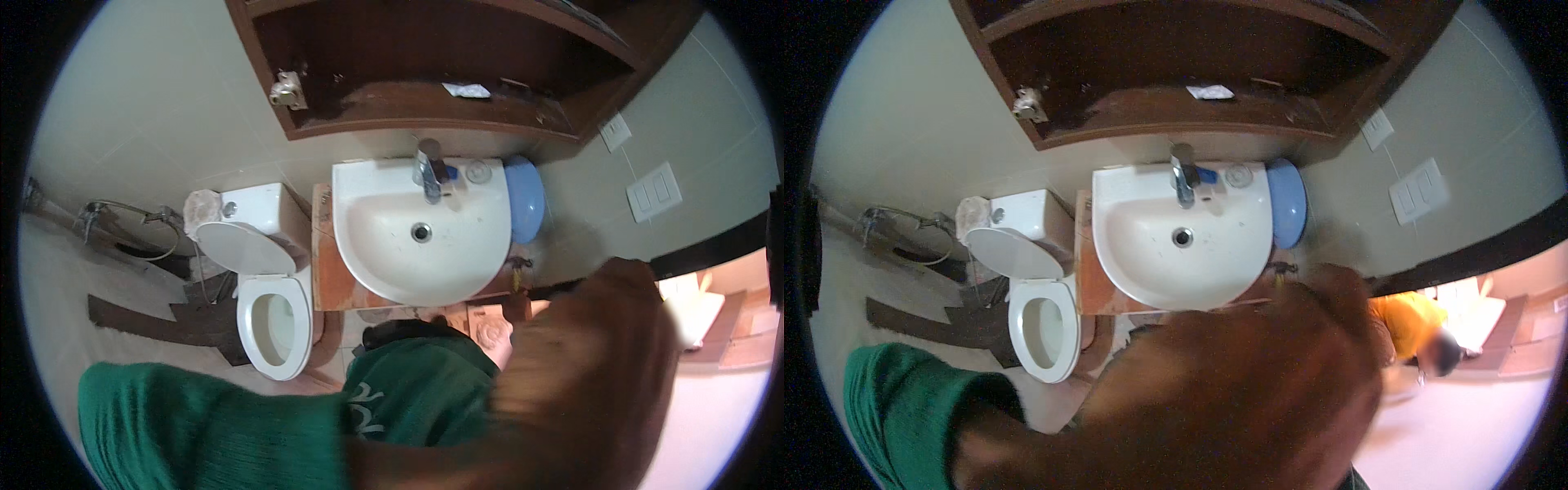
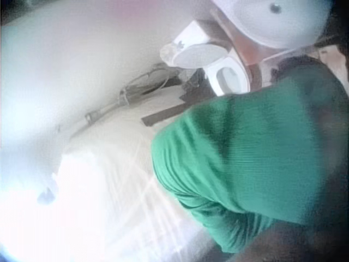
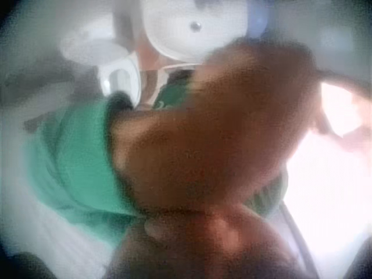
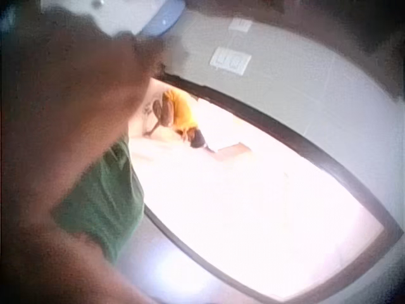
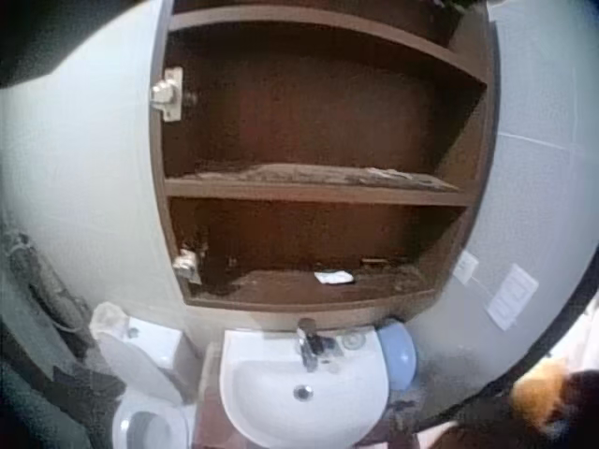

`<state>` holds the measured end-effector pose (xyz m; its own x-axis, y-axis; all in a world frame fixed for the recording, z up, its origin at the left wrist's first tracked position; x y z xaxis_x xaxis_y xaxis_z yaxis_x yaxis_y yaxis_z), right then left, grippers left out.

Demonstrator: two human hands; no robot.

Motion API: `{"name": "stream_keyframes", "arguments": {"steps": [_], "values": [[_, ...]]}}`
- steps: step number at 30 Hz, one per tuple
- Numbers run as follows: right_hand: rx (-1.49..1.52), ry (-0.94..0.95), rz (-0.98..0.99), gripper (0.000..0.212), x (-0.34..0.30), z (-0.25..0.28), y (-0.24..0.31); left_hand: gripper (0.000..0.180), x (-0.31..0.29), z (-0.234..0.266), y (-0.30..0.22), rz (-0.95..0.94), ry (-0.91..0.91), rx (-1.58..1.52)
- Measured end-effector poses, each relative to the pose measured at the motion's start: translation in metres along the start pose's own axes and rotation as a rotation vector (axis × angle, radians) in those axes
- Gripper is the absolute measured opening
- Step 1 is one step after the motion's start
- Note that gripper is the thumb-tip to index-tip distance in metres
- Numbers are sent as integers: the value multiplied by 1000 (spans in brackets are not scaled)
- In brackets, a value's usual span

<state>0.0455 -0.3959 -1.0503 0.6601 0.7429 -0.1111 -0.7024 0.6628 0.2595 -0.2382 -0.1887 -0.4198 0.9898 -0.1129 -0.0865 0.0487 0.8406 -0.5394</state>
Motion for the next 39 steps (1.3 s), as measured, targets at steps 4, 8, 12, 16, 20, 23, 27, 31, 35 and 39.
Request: {"name": "stream_keyframes", "arguments": {"steps": [4, 8, 12, 16, 20, 23, 27, 31, 35, 39], "values": [[-4, -10, 62, 39, 34, 4, 40, 29, -63, 0, 53, 292, -80, -164], [297, -53, -420, 34, -26, 134, 144, 44, -105, -72, 151, 276, -385, -702], [455, -324, -270, 15, -77, 158, 159, 43, -95, -151, 207, 182, -396, -1353], [671, -477, -210, 13, -104, 194, 194, 49, -73, -207, 215, 145, -381, -1504], [1361, -435, -202, 17, -118, 251, 243, 44, -48, -201, 191, 174, -216, -903], [1750, -434, 32, 31, -128, 286, 268, 44, -18, -179, 156, 139, -111, -663], [1853, -556, 262, 40, -129, 318, 281, 51, 13, -183, 132, -44, -91, -729], [1843, -585, 166, 30, -133, 320, 258, 51, 33, -200, 114, -20, 39, -793], [1761, -635, 162, 26, -134, 318, 231, 50, 55, -211, 100, -39, 87, -775], [1550, -663, 134, 26, -132, 317, 206, 42, 74, -215, 80, -7, 43, -731]]}}
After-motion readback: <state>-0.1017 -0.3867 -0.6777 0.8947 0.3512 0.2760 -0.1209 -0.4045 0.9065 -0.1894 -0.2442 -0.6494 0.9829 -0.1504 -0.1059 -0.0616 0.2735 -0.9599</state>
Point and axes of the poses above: each hand's wrist, its own x-axis towards the middle knuckle, its own z-axis out of the back of the hand, y = z × x, the point moved 5 cm from there along x, towards the middle knuckle, and after that the axes turned 10 degrees about y, right-handed, at the moved point
